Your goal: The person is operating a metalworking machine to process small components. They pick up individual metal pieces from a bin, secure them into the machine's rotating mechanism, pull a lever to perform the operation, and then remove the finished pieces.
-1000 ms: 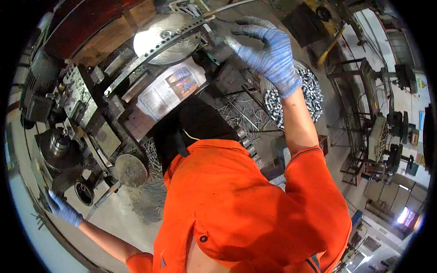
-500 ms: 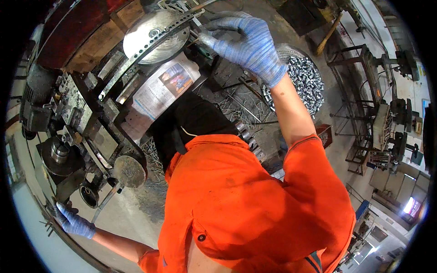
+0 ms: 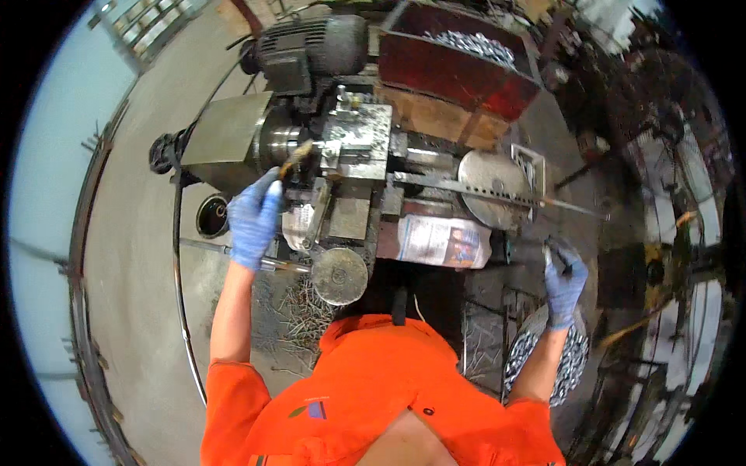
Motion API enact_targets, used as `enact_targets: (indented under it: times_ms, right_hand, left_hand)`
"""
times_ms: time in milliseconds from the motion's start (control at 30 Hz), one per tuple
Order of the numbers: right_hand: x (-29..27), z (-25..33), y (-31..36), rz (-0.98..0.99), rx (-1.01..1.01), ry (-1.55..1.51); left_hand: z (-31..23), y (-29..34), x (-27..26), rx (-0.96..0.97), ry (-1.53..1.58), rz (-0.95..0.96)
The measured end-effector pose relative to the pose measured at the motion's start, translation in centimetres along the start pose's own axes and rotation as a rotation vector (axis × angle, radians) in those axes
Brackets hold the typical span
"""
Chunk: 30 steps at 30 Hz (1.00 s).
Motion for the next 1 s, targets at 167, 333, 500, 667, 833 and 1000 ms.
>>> enact_targets:
  times_ms: [167,333,500,667,833,1000]
  right_hand:
    - [1.0,1.5,-0.2,0.003,0.003,-0.050]
    - [1.6,1.2,0.0,0.019,0.006,-0.079]
    - [2.2,0.9,0.7,0.048,0.009,-0.080]
    - [3.1,0.2,1.1,0.055,-0.018,-0.058]
    - [2.0,-0.9,1.3,0.026,0.014,-0.027]
    - [0.5,-3.0,2.3,-0.017,0.090,0.142]
  left_hand:
    - [1.3,-0.9,2.4,0.058,-0.034,-0.049]
    - [1.9,-1.7,5.1,0.108,-0.116,-0.052]
    - [3.2,-0.8,5.8,0.134,-0.383,0.120]
    - [5.5,1.4,3.2,0.024,-0.317,0.136]
    - [0.9,-1.3,-3.7,0.124,-0.081,-0.156]
    - [3.6,-4.2,-7.4,0.121,-0.251,-0.271]
Point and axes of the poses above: each hand's wrist, its own y-axis away from the middle knuckle, its own x-axis out of the palm, z = x × y, the point moved 5 cm from there along -y, towards the middle knuckle, and after that the axes turned 3 degrees about y, right-handed, at the moved point
